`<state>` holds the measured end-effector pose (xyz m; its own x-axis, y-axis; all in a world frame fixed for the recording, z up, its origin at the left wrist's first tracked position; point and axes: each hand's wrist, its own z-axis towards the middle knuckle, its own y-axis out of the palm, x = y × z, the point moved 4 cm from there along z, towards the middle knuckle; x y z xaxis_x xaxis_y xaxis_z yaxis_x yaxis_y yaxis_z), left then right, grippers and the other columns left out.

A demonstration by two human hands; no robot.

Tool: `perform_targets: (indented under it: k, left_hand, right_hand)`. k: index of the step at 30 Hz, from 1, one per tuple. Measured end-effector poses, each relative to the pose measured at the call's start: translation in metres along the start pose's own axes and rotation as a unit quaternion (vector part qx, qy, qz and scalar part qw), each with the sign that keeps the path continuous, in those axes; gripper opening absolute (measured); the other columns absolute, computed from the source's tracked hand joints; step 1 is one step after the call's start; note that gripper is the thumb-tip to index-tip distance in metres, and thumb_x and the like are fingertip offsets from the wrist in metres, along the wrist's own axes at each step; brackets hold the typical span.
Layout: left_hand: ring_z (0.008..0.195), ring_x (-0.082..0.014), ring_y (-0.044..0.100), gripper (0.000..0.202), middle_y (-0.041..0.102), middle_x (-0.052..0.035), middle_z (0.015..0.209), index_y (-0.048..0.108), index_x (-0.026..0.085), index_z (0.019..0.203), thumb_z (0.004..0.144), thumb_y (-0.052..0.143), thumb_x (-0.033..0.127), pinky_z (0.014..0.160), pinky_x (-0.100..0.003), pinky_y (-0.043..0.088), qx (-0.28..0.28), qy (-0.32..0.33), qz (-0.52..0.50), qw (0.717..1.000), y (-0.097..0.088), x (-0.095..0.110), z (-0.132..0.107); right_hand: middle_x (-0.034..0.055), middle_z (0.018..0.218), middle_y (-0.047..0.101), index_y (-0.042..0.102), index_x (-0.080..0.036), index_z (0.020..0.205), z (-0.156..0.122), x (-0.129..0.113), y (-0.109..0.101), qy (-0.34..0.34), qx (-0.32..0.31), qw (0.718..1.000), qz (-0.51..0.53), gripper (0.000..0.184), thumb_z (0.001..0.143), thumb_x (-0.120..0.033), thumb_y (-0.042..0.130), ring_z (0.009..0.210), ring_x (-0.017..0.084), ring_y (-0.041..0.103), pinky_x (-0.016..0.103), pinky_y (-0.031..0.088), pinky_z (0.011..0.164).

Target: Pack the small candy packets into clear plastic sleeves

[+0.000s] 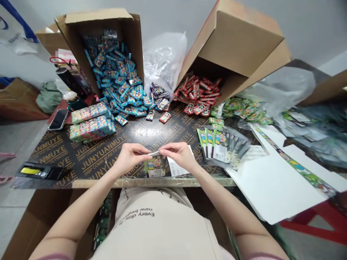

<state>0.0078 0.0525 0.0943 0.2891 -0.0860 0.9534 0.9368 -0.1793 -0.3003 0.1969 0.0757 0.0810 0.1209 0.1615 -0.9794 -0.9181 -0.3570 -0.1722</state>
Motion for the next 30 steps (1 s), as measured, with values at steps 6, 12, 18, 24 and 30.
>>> perform_targets:
  k: [6, 12, 18, 24, 30]
  left_hand:
    - [0.061, -0.0156, 0.064, 0.008, 0.070, -0.0044, 0.066, 0.071, 0.015, 0.067, 0.072, 0.071, 0.021, 0.058, -0.025, 0.051, 0.053, 0.037, 0.068, 0.996, 0.005, 0.000, -0.002]
    - [0.075, -0.0156, 0.068, 0.013, 0.073, -0.0080, 0.084, 0.072, 0.017, 0.081, 0.083, 0.060, 0.021, 0.071, -0.027, 0.054, 0.041, 0.199, 0.167, 0.965, 0.012, 0.014, -0.017]
    - [0.069, -0.0145, 0.066, 0.015, 0.072, -0.0068, 0.078, 0.071, 0.017, 0.076, 0.084, 0.061, 0.025, 0.064, -0.025, 0.053, -0.007, 0.164, 0.158, 0.974, 0.011, 0.013, -0.013]
    - [0.080, -0.0166, 0.067, 0.011, 0.072, -0.0097, 0.092, 0.070, 0.017, 0.087, 0.084, 0.062, 0.023, 0.071, -0.028, 0.054, 0.032, 0.288, 0.276, 0.916, 0.020, 0.010, -0.025]
    - [0.073, -0.0141, 0.069, 0.013, 0.074, -0.0080, 0.085, 0.070, 0.017, 0.077, 0.085, 0.061, 0.022, 0.068, -0.025, 0.054, 0.054, 0.225, 0.159, 0.960, 0.021, 0.008, -0.012]
  right_hand:
    - [0.0041, 0.075, 0.074, 0.075, -0.019, 0.079, -0.001, -0.002, 0.000, -0.073, 0.014, 0.994, -0.074, 0.018, 0.081, -0.035, 0.067, 0.065, 0.016, 0.067, 0.026, 0.053, 0.062]
    - [0.0046, 0.081, 0.075, 0.075, -0.021, 0.082, -0.008, -0.003, -0.006, -0.103, -0.010, 0.990, -0.093, 0.018, 0.083, -0.036, 0.066, 0.072, 0.018, 0.070, 0.028, 0.055, 0.067]
    - [0.0045, 0.081, 0.075, 0.074, -0.021, 0.083, -0.012, -0.001, -0.009, -0.117, -0.014, 0.987, -0.109, 0.020, 0.085, -0.038, 0.063, 0.075, 0.018, 0.071, 0.030, 0.057, 0.070]
    - [0.0074, 0.102, 0.074, 0.072, -0.023, 0.095, -0.029, 0.014, -0.008, -0.233, 0.006, 0.960, -0.153, 0.016, 0.086, -0.033, 0.064, 0.093, 0.020, 0.071, 0.034, 0.059, 0.079]
    - [0.0061, 0.099, 0.074, 0.071, -0.024, 0.088, -0.026, 0.015, 0.003, -0.201, 0.075, 0.967, -0.138, 0.012, 0.088, -0.025, 0.059, 0.090, 0.020, 0.071, 0.037, 0.058, 0.081]
